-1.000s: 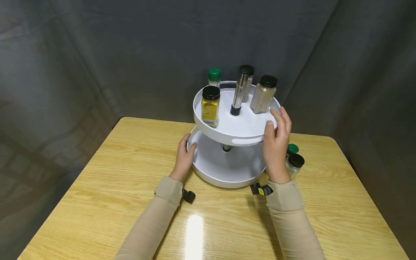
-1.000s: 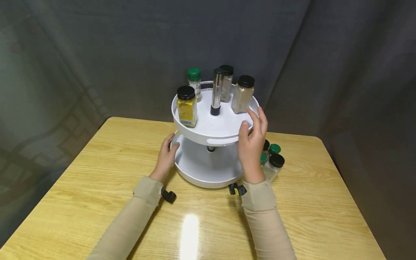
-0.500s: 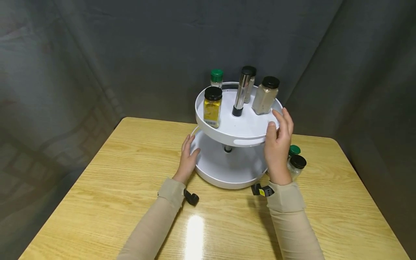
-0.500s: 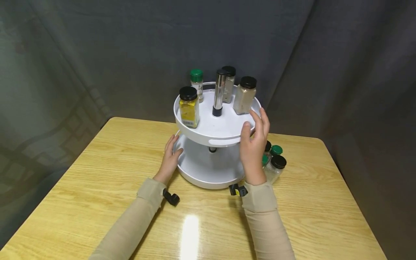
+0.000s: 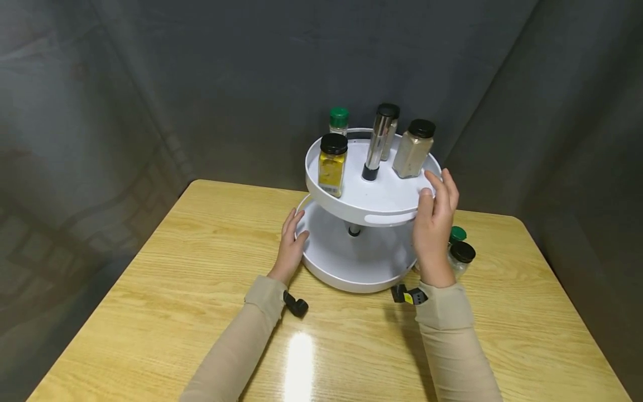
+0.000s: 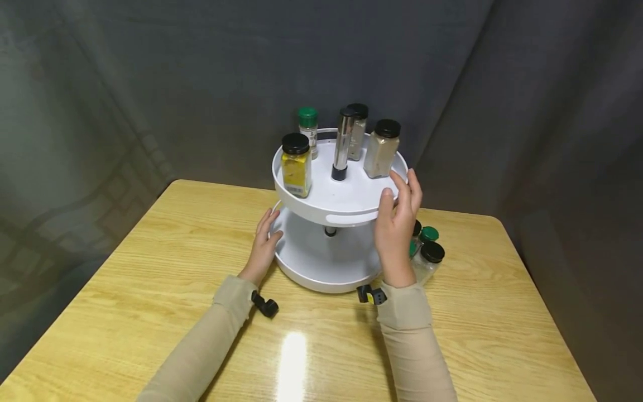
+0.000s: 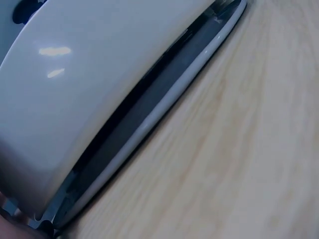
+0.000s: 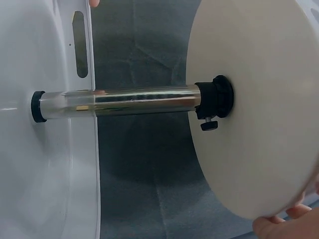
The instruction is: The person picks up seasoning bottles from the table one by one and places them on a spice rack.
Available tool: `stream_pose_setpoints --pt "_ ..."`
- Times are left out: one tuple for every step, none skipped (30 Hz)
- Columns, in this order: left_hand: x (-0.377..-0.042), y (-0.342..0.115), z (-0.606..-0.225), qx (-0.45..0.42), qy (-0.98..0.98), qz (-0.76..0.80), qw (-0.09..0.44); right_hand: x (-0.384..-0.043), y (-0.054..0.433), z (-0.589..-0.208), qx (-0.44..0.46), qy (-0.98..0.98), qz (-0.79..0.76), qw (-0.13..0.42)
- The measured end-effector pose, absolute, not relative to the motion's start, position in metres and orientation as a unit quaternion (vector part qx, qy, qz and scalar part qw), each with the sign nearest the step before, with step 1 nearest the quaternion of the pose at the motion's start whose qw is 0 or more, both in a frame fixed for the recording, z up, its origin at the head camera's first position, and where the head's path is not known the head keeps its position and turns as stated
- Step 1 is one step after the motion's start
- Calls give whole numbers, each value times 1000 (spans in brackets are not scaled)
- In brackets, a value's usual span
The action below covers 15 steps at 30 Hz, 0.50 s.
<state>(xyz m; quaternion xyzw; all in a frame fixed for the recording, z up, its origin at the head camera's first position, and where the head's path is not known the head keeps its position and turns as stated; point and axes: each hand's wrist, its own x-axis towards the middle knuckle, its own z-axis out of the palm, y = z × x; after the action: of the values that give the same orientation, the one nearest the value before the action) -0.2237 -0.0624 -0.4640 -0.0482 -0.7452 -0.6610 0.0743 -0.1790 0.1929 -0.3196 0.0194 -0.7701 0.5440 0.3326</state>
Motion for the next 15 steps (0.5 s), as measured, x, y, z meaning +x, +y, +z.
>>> stream_pose_setpoints --pt "-224 -62 -464 -51 -744 -662 74 -178 193 -320 17 -769 547 330" --pt "-224 -63 -465 -53 -743 -663 74 -177 193 -320 15 -767 550 329" --pt "-224 -63 -465 -55 -742 -664 75 -176 194 -320 14 -765 554 328" --pt "-224 -63 -466 -56 -741 -665 76 -175 194 -320 14 -764 556 327" --pt "-223 -64 -466 -56 -741 -665 77 -173 194 -320 12 -762 559 325" --pt "-223 -64 -466 -56 -740 -666 78 -172 194 -320 10 -763 560 322" --pt "-223 -64 -467 -55 -741 -664 79 -170 195 -320 9 -763 562 319" --pt "-223 -65 -467 -53 -742 -664 79 -167 195 -319 9 -763 563 317" --pt "-222 -65 -467 -52 -743 -663 79 -165 196 -319 11 -764 563 316" --pt "-222 -65 -466 -52 -743 -662 79 -162 197 -319 11 -764 563 314" --pt "-222 -65 -466 -52 -745 -661 79 -160 198 -319 12 -765 563 314" --pt "-222 -65 -466 -53 -745 -660 79 -157 200 -319 15 -766 560 315" --pt "-222 -65 -466 -55 -746 -659 80 -155 201 -319 18 -766 560 316" --pt "-222 -64 -466 -56 -746 -659 81 -152 203 -319 18 -766 560 316" --pt "-222 -64 -465 -57 -746 -659 81 -149 205 -318 19 -766 557 319"
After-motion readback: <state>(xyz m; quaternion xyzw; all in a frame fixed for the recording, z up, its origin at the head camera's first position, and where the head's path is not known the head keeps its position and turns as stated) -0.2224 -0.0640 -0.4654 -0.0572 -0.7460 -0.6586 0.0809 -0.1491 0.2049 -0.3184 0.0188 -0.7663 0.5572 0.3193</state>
